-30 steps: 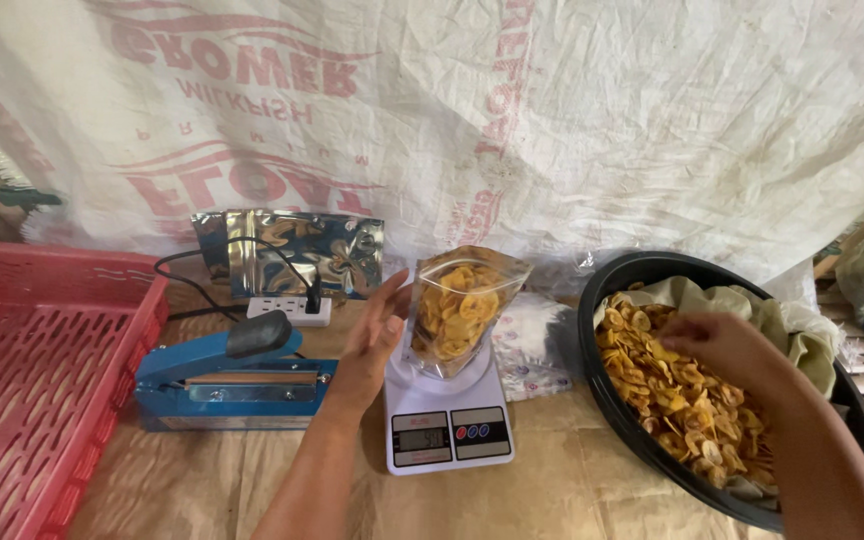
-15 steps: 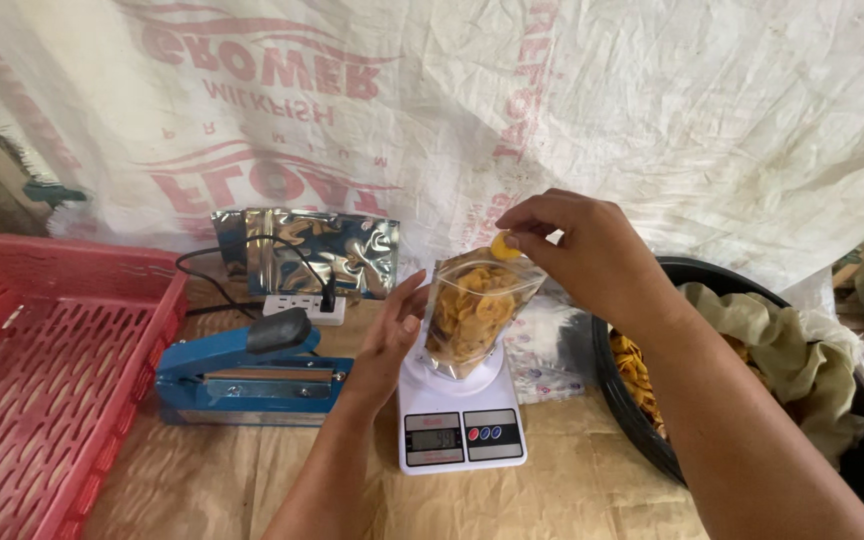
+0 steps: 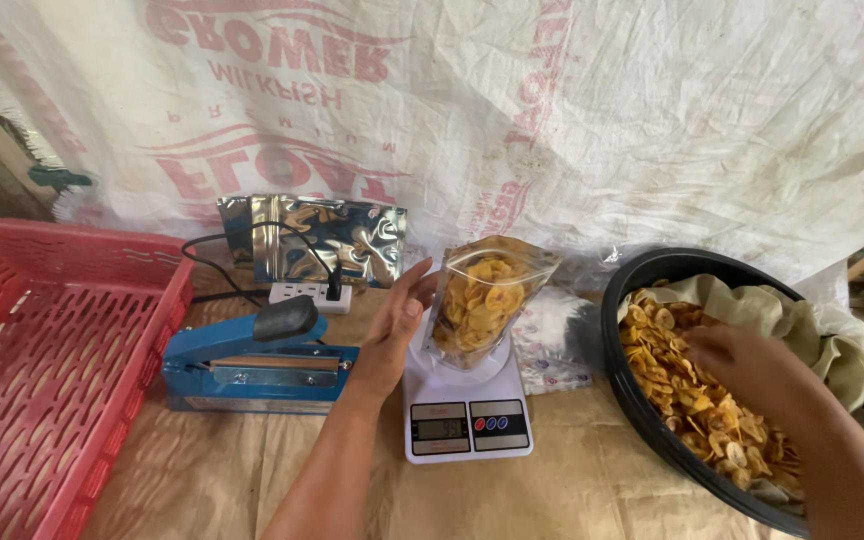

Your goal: The person places pieces of dried fruit by hand into a clear plastic bag on a digital scale, then seals the bag using a heat sealer.

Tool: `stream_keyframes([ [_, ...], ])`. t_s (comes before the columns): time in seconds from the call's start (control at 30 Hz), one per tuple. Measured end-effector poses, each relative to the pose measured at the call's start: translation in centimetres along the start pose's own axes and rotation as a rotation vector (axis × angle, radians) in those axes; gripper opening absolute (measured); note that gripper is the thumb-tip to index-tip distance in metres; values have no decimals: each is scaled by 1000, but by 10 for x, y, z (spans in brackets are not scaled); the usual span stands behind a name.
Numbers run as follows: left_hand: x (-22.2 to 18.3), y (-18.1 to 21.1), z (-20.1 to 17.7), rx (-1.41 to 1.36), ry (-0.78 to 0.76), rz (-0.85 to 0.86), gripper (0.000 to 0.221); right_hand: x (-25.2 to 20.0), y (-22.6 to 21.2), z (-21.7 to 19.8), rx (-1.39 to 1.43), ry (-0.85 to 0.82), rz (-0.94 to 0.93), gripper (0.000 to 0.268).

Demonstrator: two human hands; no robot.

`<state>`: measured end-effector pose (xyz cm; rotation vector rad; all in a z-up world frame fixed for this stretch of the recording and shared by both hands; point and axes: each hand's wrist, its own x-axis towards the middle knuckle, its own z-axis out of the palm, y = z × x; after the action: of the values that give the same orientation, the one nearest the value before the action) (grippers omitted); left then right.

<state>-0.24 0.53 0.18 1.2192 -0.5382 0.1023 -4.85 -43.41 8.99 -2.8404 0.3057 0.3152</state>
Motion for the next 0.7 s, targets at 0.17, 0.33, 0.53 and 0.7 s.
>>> stream_keyframes([
  [0.17,1,2,2,-22,6,20,75,0,75,49,-88,-157,107,90],
  [0.33,-1,7,3,5,-3,10,77,5,96,66,-101,-15,17,65],
  [0.53,0,6,4,-44,-17,19,83,16,99,57,87,-36,153,51],
  [0.7,2,2,9,-118,-57,19,86,-20,9,23,29,133,7,54],
])
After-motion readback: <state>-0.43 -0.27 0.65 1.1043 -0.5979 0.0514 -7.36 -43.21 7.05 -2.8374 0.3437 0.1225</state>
